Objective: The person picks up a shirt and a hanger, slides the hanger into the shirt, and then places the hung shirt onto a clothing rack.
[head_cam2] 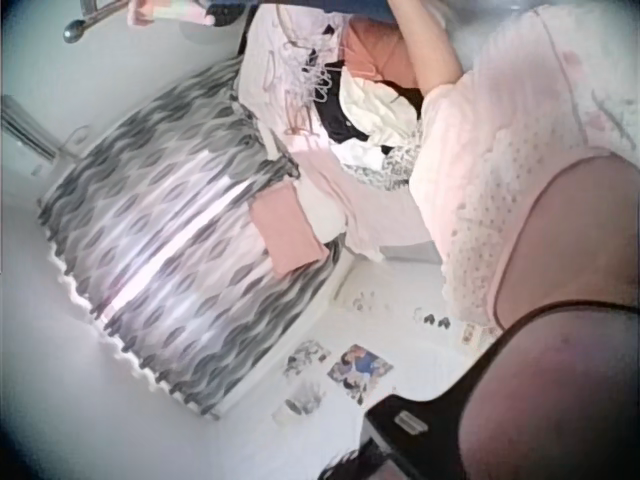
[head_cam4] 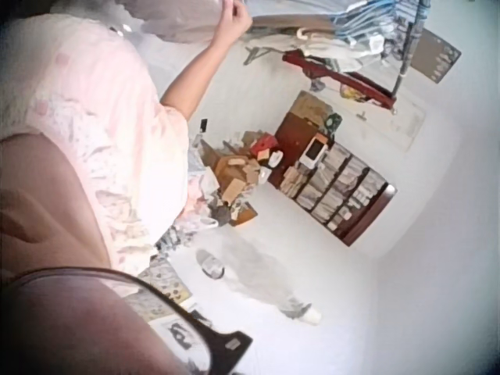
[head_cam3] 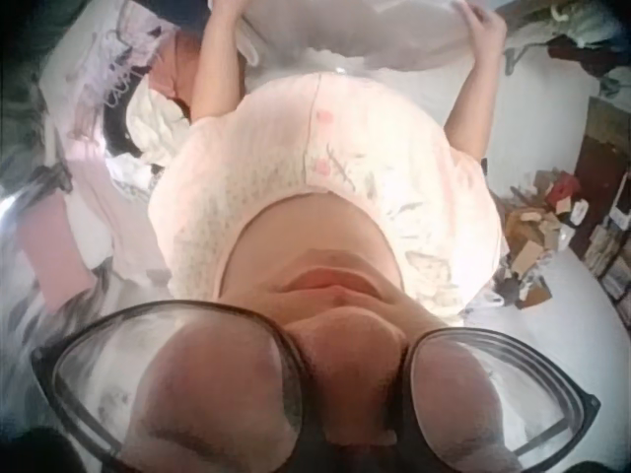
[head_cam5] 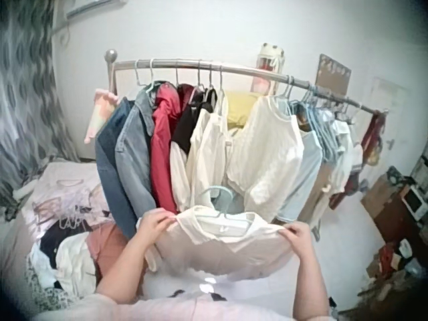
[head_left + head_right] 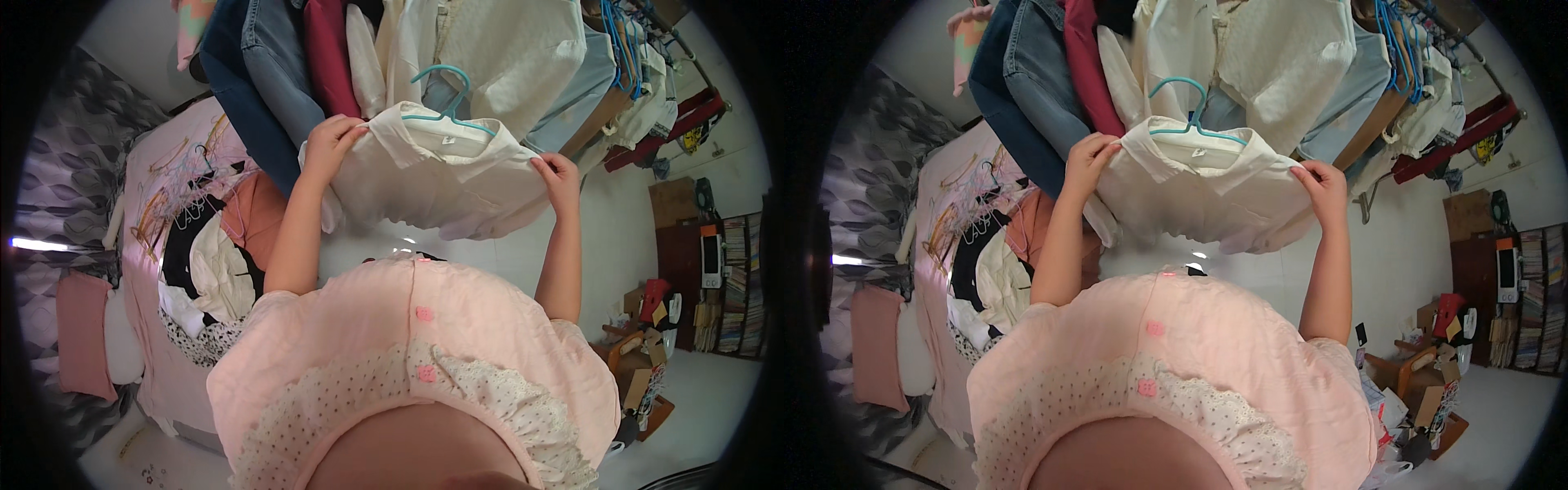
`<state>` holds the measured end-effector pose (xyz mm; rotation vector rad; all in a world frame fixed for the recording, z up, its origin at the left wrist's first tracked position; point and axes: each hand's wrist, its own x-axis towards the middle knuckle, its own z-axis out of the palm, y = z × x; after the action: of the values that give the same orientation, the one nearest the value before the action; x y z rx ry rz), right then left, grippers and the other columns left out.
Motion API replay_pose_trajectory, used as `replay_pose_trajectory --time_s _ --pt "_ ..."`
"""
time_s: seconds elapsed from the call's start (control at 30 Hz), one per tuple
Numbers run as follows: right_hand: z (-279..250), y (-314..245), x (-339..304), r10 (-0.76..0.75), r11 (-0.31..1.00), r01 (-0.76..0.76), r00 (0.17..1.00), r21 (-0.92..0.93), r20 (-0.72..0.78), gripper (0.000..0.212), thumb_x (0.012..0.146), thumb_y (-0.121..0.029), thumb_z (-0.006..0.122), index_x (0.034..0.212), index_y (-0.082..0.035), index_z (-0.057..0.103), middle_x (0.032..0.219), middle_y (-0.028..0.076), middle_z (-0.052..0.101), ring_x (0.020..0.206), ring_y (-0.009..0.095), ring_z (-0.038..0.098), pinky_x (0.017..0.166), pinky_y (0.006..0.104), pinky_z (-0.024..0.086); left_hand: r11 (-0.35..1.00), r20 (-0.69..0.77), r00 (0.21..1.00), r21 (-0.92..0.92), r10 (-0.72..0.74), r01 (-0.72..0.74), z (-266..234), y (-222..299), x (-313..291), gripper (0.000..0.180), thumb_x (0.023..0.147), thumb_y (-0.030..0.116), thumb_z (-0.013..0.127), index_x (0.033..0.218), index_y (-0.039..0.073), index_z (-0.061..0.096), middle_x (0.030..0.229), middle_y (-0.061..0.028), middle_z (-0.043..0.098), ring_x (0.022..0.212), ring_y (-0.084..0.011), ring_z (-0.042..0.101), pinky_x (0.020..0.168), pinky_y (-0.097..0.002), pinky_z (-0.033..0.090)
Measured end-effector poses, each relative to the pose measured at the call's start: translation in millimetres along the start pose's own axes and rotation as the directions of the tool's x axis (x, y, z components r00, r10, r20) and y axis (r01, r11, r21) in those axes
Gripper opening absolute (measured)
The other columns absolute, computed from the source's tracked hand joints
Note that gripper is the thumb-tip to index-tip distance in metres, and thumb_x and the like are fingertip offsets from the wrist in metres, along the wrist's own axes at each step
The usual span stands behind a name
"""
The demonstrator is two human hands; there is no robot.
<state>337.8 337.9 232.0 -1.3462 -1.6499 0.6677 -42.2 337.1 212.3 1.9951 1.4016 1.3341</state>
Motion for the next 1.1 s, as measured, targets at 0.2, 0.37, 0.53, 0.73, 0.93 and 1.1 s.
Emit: replay_pose_trajectory --time_s 0.2,0.37,0.53,0.73,0.93,1.1 --pt "-35 25 0 0.038 0.999 -0.042 0.954 0.006 0.298 0.021 0.077 -0.019 0.060 0.071 0.000 0.055 0.060 -0.004 0.046 0.057 0.005 0.039 0.051 0.0203 0.032 0.999 0.009 1.000 -0.015 -0.029 0.029 33 9 -9 0.015 0.075 0.014 0.057 0.079 0.000 0.060 0.071 -0.0104 0.056 0.065 -0.0235 0.054 0.059 -0.0288 0.040" --pt "-78 55 -13 0.131 0.985 -0.164 0.898 0.043 0.421 0.023 0.076 -0.020 0.061 0.064 -0.003 0.052 0.058 -0.008 0.042 0.055 0.003 0.036 0.048 0.0202 0.028 0.979 0.054 0.996 0.184 0.073 -0.082 79 19 -10 0.017 0.074 0.020 0.058 0.075 0.003 0.060 0.073 -0.0098 0.058 0.072 -0.0265 0.054 0.065 -0.0345 0.038" --pt "-103 80 -27 0.217 0.962 -0.266 0.886 0.065 0.409 0.022 0.077 -0.020 0.061 0.065 -0.002 0.055 0.059 -0.008 0.046 0.056 0.002 0.038 0.050 0.0194 0.030 0.986 -0.035 0.994 0.131 0.106 -0.100 119 43 -10 0.013 0.074 0.017 0.057 0.075 0.004 0.059 0.078 -0.0084 0.059 0.077 -0.0258 0.054 0.069 -0.0353 0.039" --pt "-90 77 -38 0.319 0.865 -0.444 0.847 0.235 0.425 0.017 0.082 -0.019 0.055 0.078 -0.003 0.058 0.069 -0.007 0.052 0.061 0.002 0.042 0.053 0.0181 0.033 0.988 0.048 0.989 0.050 0.143 -0.145 153 60 1 0.013 0.073 0.016 0.057 0.081 0.005 0.057 0.086 -0.0080 0.059 0.084 -0.0267 0.054 0.074 -0.0368 0.040" --pt "-82 56 -22 0.352 0.673 -0.580 0.797 0.459 0.491 0.016 0.085 -0.015 0.049 0.094 -0.002 0.054 0.082 -0.001 0.055 0.073 0.006 0.049 0.067 0.0200 0.040 0.984 0.177 0.970 0.035 0.168 -0.177 171 69 21 0.019 0.075 0.014 0.056 0.091 0.005 0.055 0.103 -0.0081 0.056 0.098 -0.0270 0.049 0.084 -0.0361 0.038" --pt "-46 28 0 0.141 0.839 -0.310 0.918 0.448 0.371 0.019 0.087 -0.012 0.045 0.099 0.000 0.051 0.086 0.000 0.055 0.076 0.006 0.048 0.069 0.0190 0.038 0.978 0.311 0.928 -0.047 0.206 -0.201 180 73 53 0.033 0.079 0.021 0.053 0.107 0.005 0.050 0.117 -0.0144 0.046 0.108 -0.0299 0.042 0.091 -0.0366 0.033"
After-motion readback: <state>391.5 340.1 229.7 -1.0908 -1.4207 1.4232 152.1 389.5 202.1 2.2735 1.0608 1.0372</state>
